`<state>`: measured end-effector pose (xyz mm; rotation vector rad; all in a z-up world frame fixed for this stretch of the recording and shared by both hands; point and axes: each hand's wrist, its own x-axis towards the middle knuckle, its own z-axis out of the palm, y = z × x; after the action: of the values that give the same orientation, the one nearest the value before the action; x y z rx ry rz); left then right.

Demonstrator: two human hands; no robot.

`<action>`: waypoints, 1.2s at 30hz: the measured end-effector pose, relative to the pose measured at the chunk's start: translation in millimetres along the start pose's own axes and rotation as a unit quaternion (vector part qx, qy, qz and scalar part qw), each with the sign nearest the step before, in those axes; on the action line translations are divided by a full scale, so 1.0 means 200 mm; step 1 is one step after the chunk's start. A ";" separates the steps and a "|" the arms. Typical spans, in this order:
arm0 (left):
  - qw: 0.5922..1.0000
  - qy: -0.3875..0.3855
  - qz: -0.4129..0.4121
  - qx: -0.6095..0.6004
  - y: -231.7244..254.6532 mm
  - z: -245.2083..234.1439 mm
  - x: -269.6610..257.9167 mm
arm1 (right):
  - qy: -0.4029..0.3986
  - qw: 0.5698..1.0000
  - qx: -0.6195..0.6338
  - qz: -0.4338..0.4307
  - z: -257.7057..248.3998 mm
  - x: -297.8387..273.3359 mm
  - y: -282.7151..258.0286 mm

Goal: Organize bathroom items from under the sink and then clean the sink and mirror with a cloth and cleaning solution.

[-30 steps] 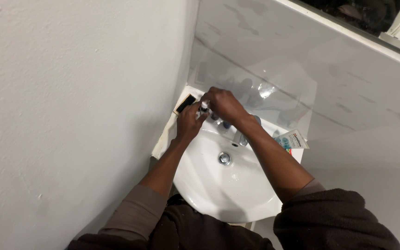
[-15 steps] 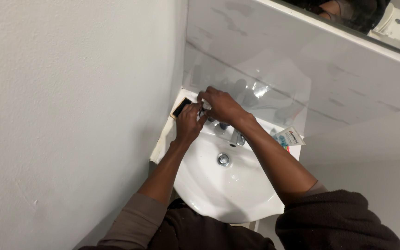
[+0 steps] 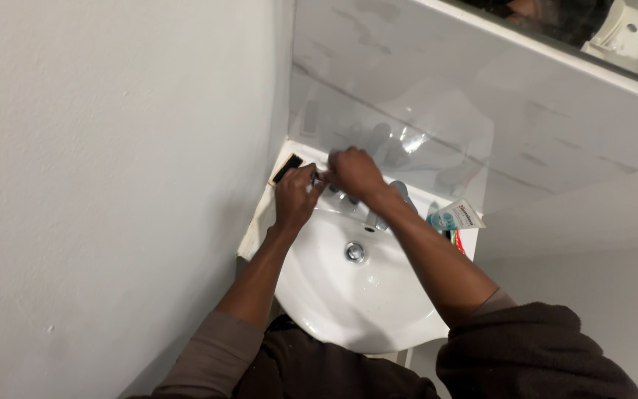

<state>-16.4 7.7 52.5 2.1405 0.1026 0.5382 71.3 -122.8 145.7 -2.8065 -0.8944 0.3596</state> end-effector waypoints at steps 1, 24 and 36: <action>1.000 -0.003 0.001 -0.001 0.00 -0.02 0.01 | 0.000 1.000 0.001 0.003 -0.02 -0.04 -0.04; 0.945 -0.180 -0.034 -0.271 0.12 -0.20 0.09 | -0.020 0.982 -0.062 -0.177 -0.18 -0.08 0.08; 0.971 -0.177 -0.011 -0.163 0.16 -0.16 0.10 | -0.034 0.992 -0.116 -0.021 -0.22 -0.13 0.01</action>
<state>-15.1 18.5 101.9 1.8759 -0.1525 0.1404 64.0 -144.4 192.6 -2.9955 -1.0717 0.3707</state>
